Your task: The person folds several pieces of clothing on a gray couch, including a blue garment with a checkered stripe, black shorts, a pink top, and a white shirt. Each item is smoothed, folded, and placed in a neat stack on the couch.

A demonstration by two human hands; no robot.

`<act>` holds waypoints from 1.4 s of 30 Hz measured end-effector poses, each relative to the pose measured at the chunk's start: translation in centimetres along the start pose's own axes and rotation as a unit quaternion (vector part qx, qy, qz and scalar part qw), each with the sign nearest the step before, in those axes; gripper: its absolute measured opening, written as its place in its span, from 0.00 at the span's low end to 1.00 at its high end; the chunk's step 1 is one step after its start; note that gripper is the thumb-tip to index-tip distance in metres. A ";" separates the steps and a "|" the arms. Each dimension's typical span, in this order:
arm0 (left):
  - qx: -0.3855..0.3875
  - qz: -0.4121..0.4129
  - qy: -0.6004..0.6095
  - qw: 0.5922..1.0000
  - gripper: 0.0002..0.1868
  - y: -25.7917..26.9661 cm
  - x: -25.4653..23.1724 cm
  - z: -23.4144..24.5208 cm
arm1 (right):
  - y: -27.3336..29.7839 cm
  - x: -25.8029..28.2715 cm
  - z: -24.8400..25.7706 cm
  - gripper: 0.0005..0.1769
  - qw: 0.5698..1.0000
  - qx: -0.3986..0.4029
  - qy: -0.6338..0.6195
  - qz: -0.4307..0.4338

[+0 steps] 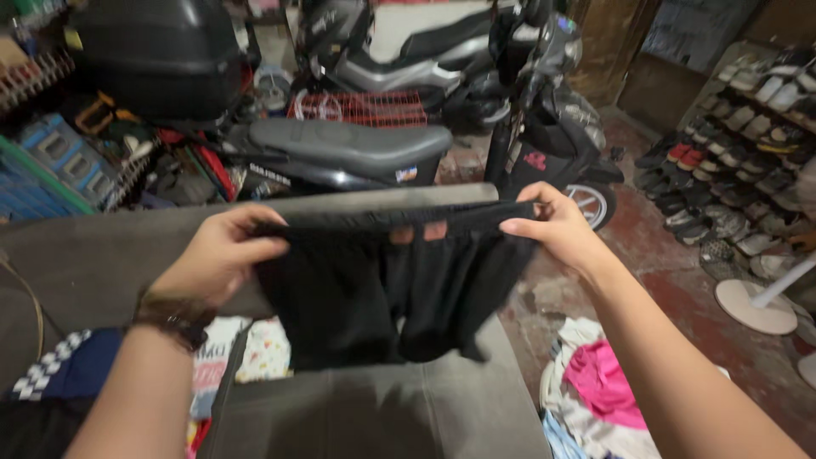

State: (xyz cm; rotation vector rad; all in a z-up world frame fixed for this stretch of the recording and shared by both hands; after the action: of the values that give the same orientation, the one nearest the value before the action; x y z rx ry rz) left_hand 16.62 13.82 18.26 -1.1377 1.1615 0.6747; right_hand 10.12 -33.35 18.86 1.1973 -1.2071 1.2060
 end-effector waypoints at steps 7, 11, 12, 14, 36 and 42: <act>-0.079 -0.052 -0.473 0.876 0.12 -4.1 -1.5 -8.5 | -1.3 -0.4 -7.4 0.13 0.968 0.042 -0.074 -0.237; 0.038 -0.117 -0.379 0.917 0.22 -4.0 -3.7 -16.1 | -1.9 1.8 -11.1 0.09 0.977 0.127 -0.068 -0.158; 0.084 -0.120 -0.402 0.904 0.24 -3.4 -4.8 -17.4 | -2.1 2.8 -11.6 0.10 0.989 0.120 -0.024 -0.082; 0.029 -0.232 -0.448 0.863 0.25 -2.7 -8.4 -19.0 | -1.9 4.0 -12.3 0.14 0.994 0.094 0.060 0.013; 0.040 -0.079 -0.044 0.995 0.13 0.8 -3.3 -11.1 | 1.9 4.4 -9.0 0.17 0.980 0.176 0.039 -0.084; 0.025 -0.105 0.074 0.991 0.19 -3.5 -1.2 -12.9 | 0.3 3.4 -7.4 0.27 0.986 0.129 -0.072 -0.076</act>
State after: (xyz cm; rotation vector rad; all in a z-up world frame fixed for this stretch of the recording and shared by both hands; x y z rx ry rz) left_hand 14.76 0.76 20.70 -1.2627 1.1563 0.4039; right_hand 9.93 -25.93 22.18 1.5641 -1.0631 1.2031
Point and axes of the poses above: each hand's wrist, its own y-axis away from the middle knuckle, its own z-axis out of the back of the hand, x = y × z, the point moved 5 cm from there along -y, towards the middle knuckle, and after that the axes turned 11 degrees about -z, right-handed, at the moved point
